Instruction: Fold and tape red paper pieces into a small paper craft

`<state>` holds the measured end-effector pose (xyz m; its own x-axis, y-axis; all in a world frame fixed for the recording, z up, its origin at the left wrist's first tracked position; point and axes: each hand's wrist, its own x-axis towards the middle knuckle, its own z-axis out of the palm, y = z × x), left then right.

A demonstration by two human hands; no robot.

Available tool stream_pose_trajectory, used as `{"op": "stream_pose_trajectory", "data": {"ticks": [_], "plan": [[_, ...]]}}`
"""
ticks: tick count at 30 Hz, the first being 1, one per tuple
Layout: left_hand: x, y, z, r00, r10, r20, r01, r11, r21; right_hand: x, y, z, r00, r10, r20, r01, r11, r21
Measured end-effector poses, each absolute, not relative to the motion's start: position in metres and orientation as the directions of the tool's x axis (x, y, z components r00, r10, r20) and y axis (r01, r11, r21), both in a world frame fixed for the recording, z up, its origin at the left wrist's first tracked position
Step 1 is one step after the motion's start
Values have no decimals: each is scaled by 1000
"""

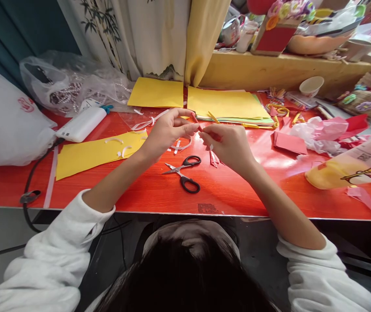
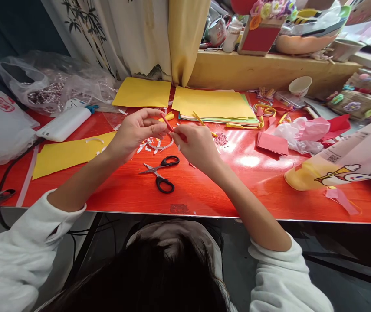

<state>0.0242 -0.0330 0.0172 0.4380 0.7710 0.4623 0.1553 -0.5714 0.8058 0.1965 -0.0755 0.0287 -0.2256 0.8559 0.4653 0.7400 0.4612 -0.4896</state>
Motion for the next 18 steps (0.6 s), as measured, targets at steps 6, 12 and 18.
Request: {"op": "stream_pose_trajectory", "data": {"ticks": [6, 12, 18], "plan": [[24, -34, 17, 448, 743, 498, 154, -612, 775, 197, -78, 32, -230, 916, 330, 583, 401, -706], [23, -34, 17, 465, 706, 533, 156, -659, 736, 202, -81, 42, -288, 932, 219, 326, 310, -893], [20, -44, 24, 344, 629, 698, 413, -768, 489, 201, -81, 40, -282, 934, 221, 370, 318, -873]]}}
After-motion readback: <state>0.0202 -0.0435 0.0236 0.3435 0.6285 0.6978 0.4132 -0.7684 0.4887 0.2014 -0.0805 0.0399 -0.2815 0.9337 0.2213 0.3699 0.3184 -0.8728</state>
